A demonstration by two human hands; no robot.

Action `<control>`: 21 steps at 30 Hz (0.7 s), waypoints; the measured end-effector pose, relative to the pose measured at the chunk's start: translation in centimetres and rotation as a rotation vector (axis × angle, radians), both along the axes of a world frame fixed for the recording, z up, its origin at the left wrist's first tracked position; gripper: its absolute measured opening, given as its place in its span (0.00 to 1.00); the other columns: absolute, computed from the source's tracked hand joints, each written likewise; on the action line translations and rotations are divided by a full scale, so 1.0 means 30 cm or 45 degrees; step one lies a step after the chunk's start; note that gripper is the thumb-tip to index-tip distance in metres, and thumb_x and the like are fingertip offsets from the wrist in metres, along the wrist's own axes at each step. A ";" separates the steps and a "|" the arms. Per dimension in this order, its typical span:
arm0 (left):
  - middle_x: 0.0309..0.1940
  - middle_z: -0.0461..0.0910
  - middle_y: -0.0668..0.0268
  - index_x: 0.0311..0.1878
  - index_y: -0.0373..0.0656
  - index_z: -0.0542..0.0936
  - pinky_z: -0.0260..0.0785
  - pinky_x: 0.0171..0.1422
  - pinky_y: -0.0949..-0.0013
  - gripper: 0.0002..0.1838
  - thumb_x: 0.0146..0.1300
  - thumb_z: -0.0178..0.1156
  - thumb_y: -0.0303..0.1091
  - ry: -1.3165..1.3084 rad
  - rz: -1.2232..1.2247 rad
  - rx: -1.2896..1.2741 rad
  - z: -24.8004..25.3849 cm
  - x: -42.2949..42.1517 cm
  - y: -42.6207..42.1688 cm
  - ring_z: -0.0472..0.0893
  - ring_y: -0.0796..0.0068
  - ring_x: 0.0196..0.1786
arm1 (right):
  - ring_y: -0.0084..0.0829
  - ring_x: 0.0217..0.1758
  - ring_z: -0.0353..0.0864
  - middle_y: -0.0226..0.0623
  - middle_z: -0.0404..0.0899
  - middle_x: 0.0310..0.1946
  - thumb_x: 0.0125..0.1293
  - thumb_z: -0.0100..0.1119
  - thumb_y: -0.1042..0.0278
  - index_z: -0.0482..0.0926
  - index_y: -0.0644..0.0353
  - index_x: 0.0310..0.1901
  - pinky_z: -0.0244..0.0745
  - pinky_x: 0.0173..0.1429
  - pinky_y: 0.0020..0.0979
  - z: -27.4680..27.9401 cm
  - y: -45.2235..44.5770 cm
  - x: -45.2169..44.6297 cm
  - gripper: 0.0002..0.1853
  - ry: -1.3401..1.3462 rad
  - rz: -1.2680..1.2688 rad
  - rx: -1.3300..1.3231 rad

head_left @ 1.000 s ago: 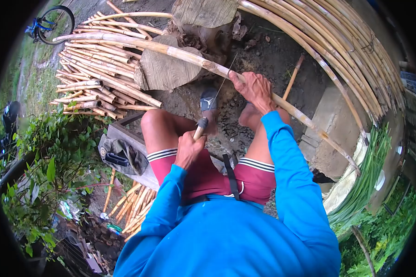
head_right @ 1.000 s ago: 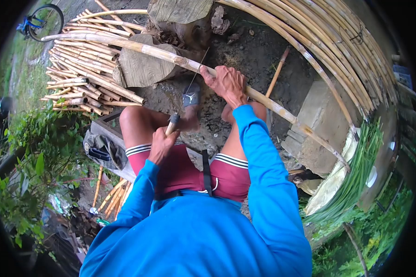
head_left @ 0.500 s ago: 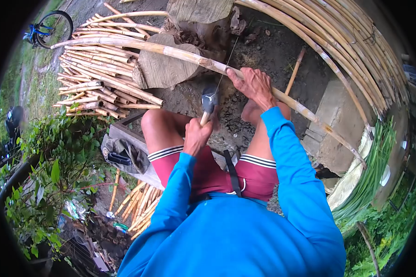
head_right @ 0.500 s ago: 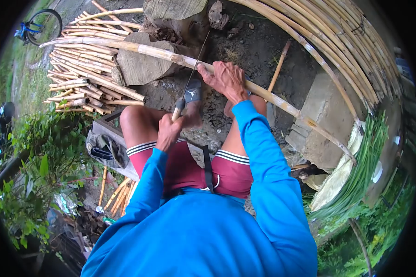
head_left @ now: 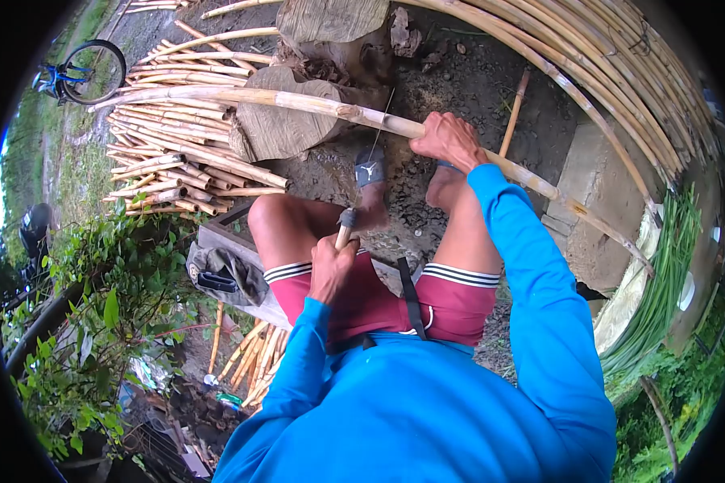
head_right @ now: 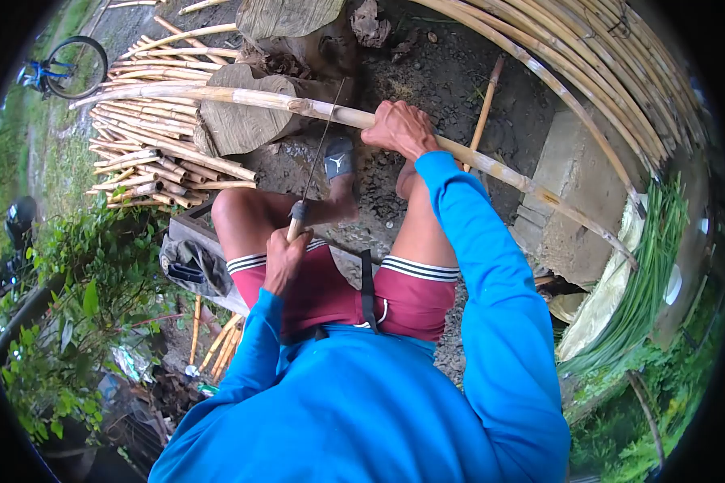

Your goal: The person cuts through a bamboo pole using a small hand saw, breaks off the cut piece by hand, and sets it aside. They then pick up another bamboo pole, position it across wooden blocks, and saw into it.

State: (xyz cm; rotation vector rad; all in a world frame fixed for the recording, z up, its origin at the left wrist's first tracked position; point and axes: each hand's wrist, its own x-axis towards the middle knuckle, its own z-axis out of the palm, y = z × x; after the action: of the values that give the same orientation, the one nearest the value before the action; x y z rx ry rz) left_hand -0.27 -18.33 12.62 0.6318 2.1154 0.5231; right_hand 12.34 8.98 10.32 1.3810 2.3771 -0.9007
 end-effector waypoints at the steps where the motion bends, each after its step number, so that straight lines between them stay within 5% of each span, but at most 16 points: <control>1: 0.23 0.80 0.47 0.35 0.30 0.80 0.70 0.39 0.54 0.23 0.62 0.60 0.47 -0.060 0.014 -0.044 0.006 -0.002 -0.006 0.83 0.49 0.31 | 0.57 0.50 0.84 0.59 0.84 0.43 0.51 0.61 0.53 0.87 0.62 0.42 0.79 0.58 0.48 0.003 -0.003 0.004 0.22 -0.001 0.001 -0.003; 2: 0.23 0.80 0.47 0.35 0.30 0.80 0.70 0.39 0.54 0.23 0.63 0.60 0.47 -0.120 0.034 -0.085 0.009 -0.001 -0.011 0.82 0.50 0.31 | 0.58 0.50 0.84 0.59 0.84 0.43 0.51 0.61 0.53 0.87 0.62 0.42 0.79 0.58 0.48 0.008 -0.007 0.006 0.23 0.016 0.007 -0.006; 4: 0.18 0.77 0.56 0.33 0.31 0.81 0.70 0.32 0.59 0.22 0.63 0.61 0.47 -0.036 0.010 0.000 -0.056 -0.018 0.087 0.80 0.67 0.25 | 0.58 0.50 0.84 0.59 0.84 0.43 0.51 0.61 0.53 0.87 0.62 0.42 0.79 0.58 0.48 0.007 -0.010 0.002 0.23 0.032 0.031 -0.011; 5: 0.18 0.77 0.55 0.34 0.31 0.81 0.70 0.32 0.58 0.23 0.63 0.60 0.48 0.194 -0.267 0.332 -0.136 -0.035 0.117 0.81 0.64 0.25 | 0.58 0.50 0.84 0.59 0.84 0.43 0.51 0.61 0.52 0.87 0.62 0.43 0.79 0.59 0.47 -0.003 -0.007 -0.003 0.24 0.020 0.008 0.005; 7: 0.20 0.79 0.53 0.35 0.31 0.82 0.72 0.34 0.57 0.23 0.62 0.60 0.48 0.109 -0.006 0.045 -0.075 -0.025 0.227 0.82 0.62 0.27 | 0.58 0.50 0.84 0.59 0.84 0.43 0.51 0.61 0.52 0.87 0.62 0.43 0.79 0.59 0.47 -0.004 -0.020 -0.006 0.24 0.007 -0.013 0.022; 11: 0.20 0.80 0.53 0.34 0.30 0.82 0.72 0.35 0.57 0.23 0.61 0.61 0.48 -0.028 -0.039 -0.029 0.012 -0.020 0.032 0.82 0.62 0.28 | 0.56 0.54 0.83 0.58 0.84 0.46 0.51 0.61 0.51 0.87 0.60 0.44 0.77 0.61 0.46 0.023 -0.003 -0.002 0.24 -0.062 -0.035 -0.030; 15: 0.27 0.82 0.45 0.39 0.33 0.83 0.74 0.43 0.54 0.23 0.59 0.62 0.49 -0.104 0.041 -0.068 0.028 -0.005 0.086 0.84 0.51 0.34 | 0.56 0.55 0.83 0.58 0.84 0.47 0.51 0.61 0.51 0.87 0.60 0.45 0.77 0.62 0.46 0.003 -0.006 -0.002 0.25 -0.065 -0.023 -0.077; 19: 0.32 0.82 0.40 0.38 0.35 0.82 0.74 0.41 0.51 0.21 0.64 0.59 0.49 0.535 -0.680 0.282 -0.118 -0.035 0.213 0.84 0.42 0.38 | 0.56 0.55 0.83 0.58 0.84 0.47 0.51 0.61 0.51 0.87 0.60 0.46 0.76 0.63 0.46 0.000 0.008 -0.008 0.25 -0.058 -0.039 -0.104; 21: 0.30 0.82 0.40 0.37 0.36 0.83 0.73 0.42 0.50 0.19 0.64 0.59 0.46 -0.007 -0.105 -0.007 -0.014 -0.013 0.086 0.84 0.41 0.37 | 0.57 0.56 0.82 0.58 0.83 0.48 0.51 0.61 0.51 0.87 0.60 0.46 0.76 0.63 0.46 0.007 0.015 -0.004 0.25 -0.066 -0.040 -0.082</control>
State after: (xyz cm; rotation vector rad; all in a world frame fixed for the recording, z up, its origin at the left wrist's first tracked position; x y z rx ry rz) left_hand -0.67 -15.74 12.19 0.7106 2.0752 0.4722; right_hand 12.22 9.43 10.53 1.4032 2.2744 -0.9298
